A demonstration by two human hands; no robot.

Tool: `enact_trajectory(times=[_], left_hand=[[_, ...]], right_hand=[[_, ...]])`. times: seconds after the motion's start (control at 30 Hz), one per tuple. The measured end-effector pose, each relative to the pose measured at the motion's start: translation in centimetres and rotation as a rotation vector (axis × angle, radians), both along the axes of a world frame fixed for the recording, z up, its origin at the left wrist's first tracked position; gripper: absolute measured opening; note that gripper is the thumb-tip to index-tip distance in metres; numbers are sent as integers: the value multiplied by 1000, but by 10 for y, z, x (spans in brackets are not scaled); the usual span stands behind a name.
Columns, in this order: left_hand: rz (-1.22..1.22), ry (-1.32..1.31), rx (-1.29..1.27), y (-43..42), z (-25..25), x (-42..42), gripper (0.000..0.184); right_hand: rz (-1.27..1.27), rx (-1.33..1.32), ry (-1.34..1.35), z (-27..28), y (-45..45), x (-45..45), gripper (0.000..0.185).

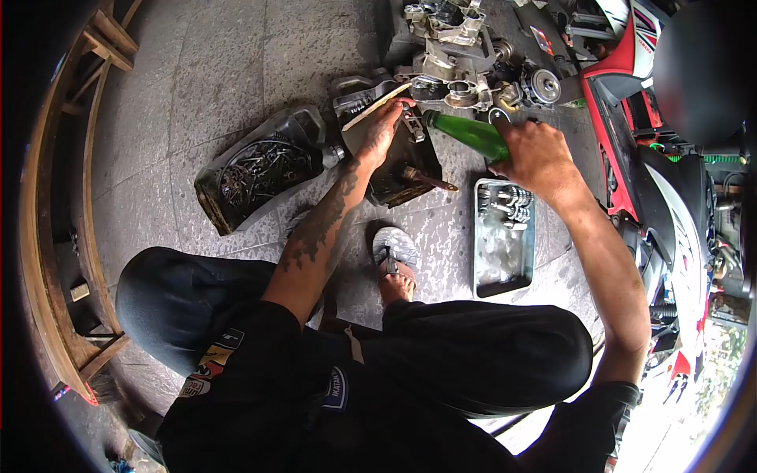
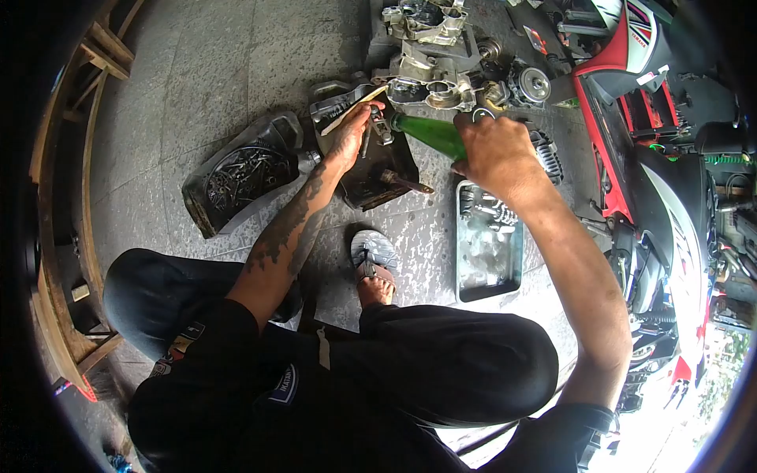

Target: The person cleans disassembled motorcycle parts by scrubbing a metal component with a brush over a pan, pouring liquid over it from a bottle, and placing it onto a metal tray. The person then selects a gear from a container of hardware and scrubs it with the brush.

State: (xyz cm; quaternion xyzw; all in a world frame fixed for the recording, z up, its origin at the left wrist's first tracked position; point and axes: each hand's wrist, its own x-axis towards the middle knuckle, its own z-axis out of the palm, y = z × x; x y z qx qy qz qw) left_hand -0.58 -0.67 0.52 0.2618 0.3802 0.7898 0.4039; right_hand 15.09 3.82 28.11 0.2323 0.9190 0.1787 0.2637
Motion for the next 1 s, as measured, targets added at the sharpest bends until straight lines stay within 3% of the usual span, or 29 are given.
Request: enact_trajectory(times=[0.47,0.83,1.0], left_hand=[[-99,-64,-38,-9,5,-10,30],[-225,-82,-96,-16,2,-30,31],[-220,-94,-75,-15,8,-30,31]], right_hand=[[-20,-13,28,-6,5,-2,46],[-39,-152,235,-40,23,26,52],[-158,-184,143,-45,25,29,48]])
